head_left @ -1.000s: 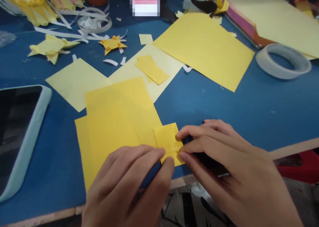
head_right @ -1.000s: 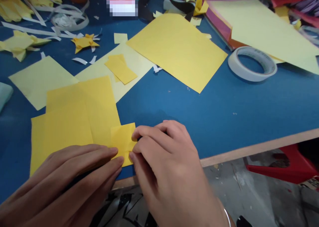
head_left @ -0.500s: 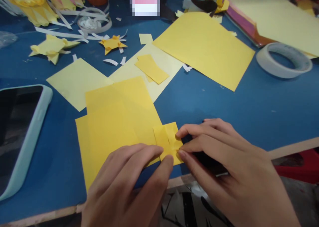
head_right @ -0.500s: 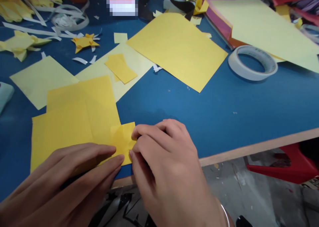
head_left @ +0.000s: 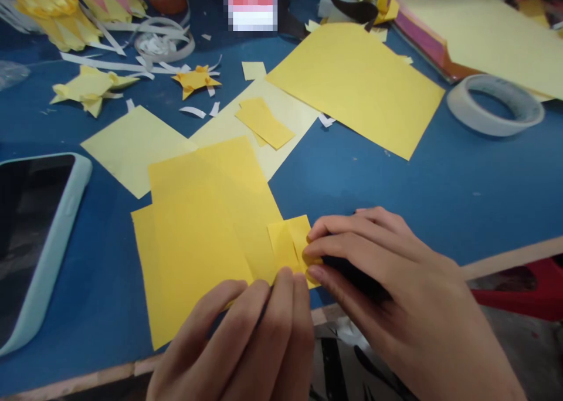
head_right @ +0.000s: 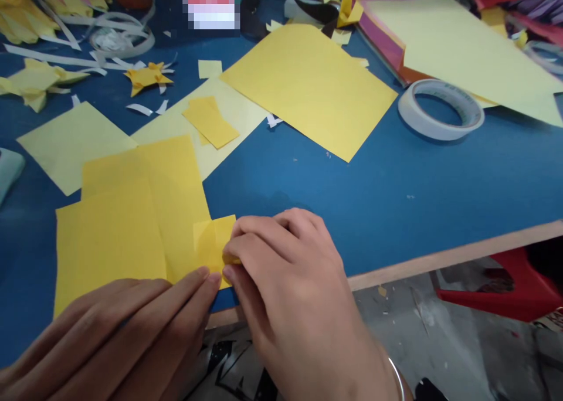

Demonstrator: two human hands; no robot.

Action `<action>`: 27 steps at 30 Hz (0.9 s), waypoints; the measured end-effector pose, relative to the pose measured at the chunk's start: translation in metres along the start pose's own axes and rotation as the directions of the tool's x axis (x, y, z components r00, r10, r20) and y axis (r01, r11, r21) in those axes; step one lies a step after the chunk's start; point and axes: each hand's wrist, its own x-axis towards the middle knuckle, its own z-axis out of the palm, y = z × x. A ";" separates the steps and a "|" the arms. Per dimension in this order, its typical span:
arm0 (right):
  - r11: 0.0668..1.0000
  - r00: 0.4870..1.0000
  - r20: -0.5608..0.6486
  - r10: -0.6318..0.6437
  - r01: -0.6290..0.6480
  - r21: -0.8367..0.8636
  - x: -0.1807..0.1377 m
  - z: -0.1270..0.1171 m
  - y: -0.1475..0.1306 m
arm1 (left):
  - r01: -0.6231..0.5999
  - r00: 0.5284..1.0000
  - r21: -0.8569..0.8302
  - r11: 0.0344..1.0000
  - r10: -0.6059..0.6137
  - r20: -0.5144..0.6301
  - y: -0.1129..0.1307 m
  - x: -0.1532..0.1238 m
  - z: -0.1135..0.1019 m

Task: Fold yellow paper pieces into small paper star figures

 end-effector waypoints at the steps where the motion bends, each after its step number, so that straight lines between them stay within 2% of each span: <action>1: 1.000 1.000 -0.004 0.000 0.000 0.001 0.000 0.000 0.000 | 0.007 1.000 0.014 1.000 -0.007 -0.020 0.002 0.001 0.001; 5: 1.000 0.999 -0.040 -0.014 0.014 0.004 0.000 0.000 0.001 | 0.097 0.986 0.078 0.992 -0.085 -0.142 0.010 0.003 0.007; 9: 0.999 0.997 -0.062 -0.035 0.034 -0.014 0.000 0.002 0.001 | 0.121 0.985 0.105 0.987 -0.106 -0.138 0.015 0.003 0.009; 16: 0.999 0.999 -0.032 -0.024 0.023 -0.025 0.002 0.003 -0.001 | 0.186 0.977 0.082 0.979 -0.175 -0.124 0.019 0.000 0.008; 19: 0.999 0.999 -0.043 -0.026 0.025 -0.028 0.002 0.003 -0.001 | 0.190 0.981 0.091 0.978 -0.184 -0.068 0.019 -0.002 0.006; 27: 1.000 0.999 -0.038 -0.004 0.004 -0.021 0.001 0.003 -0.001 | 0.053 0.993 0.016 0.998 -0.055 0.102 0.001 -0.016 -0.008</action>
